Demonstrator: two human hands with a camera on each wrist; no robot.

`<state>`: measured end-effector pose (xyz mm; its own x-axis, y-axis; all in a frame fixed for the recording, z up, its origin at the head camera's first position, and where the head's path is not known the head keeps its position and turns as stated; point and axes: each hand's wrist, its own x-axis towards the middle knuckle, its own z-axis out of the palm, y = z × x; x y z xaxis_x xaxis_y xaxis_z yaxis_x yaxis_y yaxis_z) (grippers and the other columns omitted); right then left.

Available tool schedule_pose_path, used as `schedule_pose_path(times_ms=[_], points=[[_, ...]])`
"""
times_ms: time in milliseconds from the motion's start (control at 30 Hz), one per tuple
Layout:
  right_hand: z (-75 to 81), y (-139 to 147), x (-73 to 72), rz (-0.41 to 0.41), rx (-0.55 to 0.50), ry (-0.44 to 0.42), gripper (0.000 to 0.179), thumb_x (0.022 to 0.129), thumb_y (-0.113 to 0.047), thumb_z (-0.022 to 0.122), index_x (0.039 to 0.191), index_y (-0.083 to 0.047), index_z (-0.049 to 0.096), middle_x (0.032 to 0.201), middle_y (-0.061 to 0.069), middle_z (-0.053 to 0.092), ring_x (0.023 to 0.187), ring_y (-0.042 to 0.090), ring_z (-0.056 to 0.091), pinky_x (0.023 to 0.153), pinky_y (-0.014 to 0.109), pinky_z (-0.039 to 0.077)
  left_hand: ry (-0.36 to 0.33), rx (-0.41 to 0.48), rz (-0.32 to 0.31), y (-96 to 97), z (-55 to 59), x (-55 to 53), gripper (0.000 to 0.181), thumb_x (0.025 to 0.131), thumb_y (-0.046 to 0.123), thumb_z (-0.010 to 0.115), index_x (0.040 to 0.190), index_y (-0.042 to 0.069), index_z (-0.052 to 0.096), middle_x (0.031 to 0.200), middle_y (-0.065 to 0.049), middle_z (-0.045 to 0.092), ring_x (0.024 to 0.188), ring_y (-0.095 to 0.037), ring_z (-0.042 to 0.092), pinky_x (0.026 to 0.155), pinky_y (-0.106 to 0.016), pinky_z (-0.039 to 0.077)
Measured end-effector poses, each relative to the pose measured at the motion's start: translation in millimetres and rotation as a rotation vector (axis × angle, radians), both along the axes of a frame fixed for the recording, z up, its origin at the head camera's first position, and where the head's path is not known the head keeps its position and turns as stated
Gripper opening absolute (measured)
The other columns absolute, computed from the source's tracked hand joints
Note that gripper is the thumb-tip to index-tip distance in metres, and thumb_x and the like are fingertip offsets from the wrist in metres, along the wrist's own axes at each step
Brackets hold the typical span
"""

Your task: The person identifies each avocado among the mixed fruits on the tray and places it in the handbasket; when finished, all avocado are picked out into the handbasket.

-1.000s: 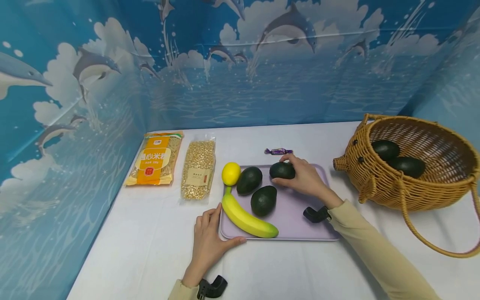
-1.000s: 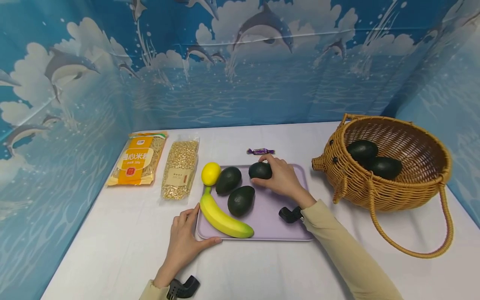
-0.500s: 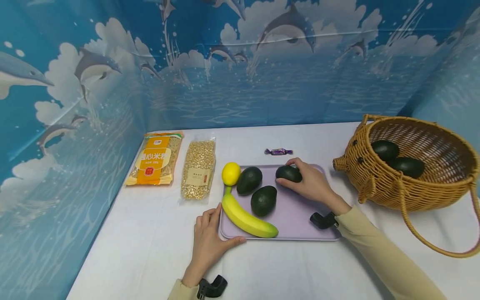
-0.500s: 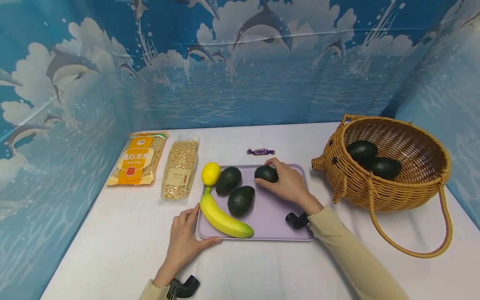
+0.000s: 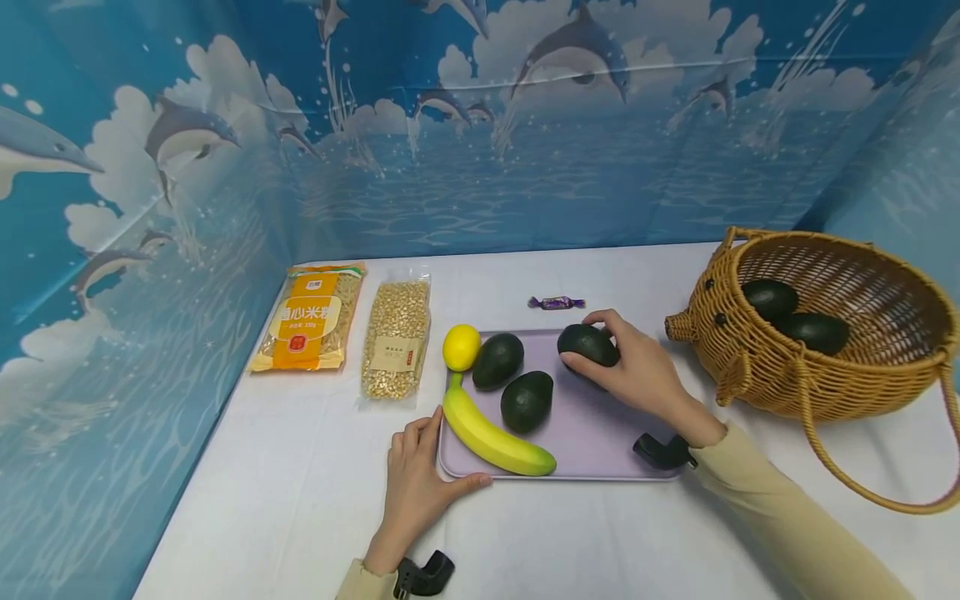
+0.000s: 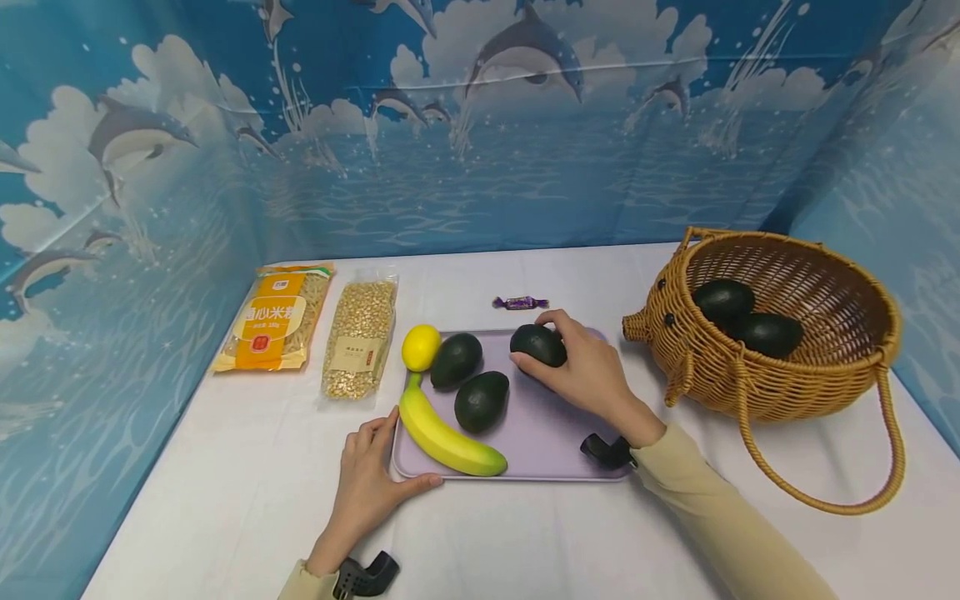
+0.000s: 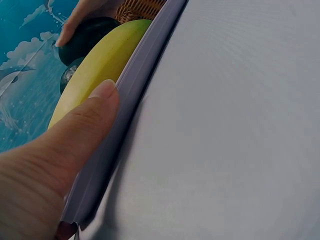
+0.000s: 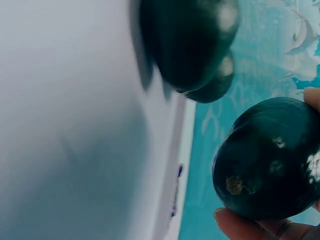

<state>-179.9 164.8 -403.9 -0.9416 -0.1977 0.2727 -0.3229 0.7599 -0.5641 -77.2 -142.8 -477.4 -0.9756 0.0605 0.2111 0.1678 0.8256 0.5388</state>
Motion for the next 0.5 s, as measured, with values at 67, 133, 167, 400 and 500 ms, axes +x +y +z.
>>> schedule_pose_path(times_ms=[67, 133, 167, 400, 500], points=[[5.7, 0, 2.9, -0.002, -0.017, 0.024, 0.058, 0.081, -0.055, 0.068, 0.123, -0.019, 0.050, 0.091, 0.008, 0.061, 0.068, 0.021, 0.054, 0.056, 0.037, 0.042, 0.006, 0.000, 0.000, 0.0, -0.3, -0.1, 0.111, 0.058, 0.071, 0.074, 0.142, 0.006, 0.042, 0.119, -0.009, 0.045, 0.090, -0.022, 0.033, 0.076, -0.036, 0.029], [11.6, 0, 6.0, -0.003, -0.032, 0.051, 0.057, 0.080, -0.052, 0.069, 0.123, -0.018, 0.051, 0.088, 0.006, 0.060, 0.063, 0.018, 0.051, 0.053, 0.035, 0.040, 0.008, 0.000, -0.001, 0.0, -0.3, -0.3, 0.112, 0.058, 0.071, 0.075, 0.142, 0.006, 0.042, 0.119, -0.009, 0.045, 0.090, -0.022, 0.033, 0.076, -0.036, 0.029], [14.6, 0, 7.5, -0.002, -0.039, 0.065, 0.057, 0.080, -0.051, 0.070, 0.123, -0.018, 0.051, 0.088, 0.006, 0.060, 0.061, 0.017, 0.050, 0.052, 0.035, 0.040, 0.006, -0.001, -0.001, 0.0, -0.4, -0.5, 0.112, 0.058, 0.071, 0.075, 0.143, 0.006, 0.042, 0.120, -0.009, 0.045, 0.090, -0.022, 0.033, 0.076, -0.036, 0.029], [36.4, 2, 18.7, -0.019, -0.063, 0.157, 0.056, 0.077, -0.044, 0.077, 0.120, -0.018, 0.053, 0.089, 0.005, 0.061, 0.061, 0.014, 0.050, 0.052, 0.035, 0.041, -0.014, 0.004, -0.002, 0.0, -0.1, -0.4, 0.112, 0.058, 0.070, 0.076, 0.144, 0.008, 0.041, 0.121, -0.009, 0.044, 0.091, -0.023, 0.033, 0.078, -0.036, 0.029], [44.9, 5, 22.2, -0.017, -0.054, 0.189, 0.058, 0.074, -0.041, 0.079, 0.120, -0.016, 0.053, 0.090, 0.006, 0.062, 0.060, 0.014, 0.051, 0.051, 0.034, 0.040, -0.022, 0.008, -0.001, 0.2, -0.1, -0.5, 0.112, 0.057, 0.069, 0.077, 0.144, 0.009, 0.040, 0.122, -0.009, 0.044, 0.091, -0.023, 0.034, 0.079, -0.036, 0.029]])
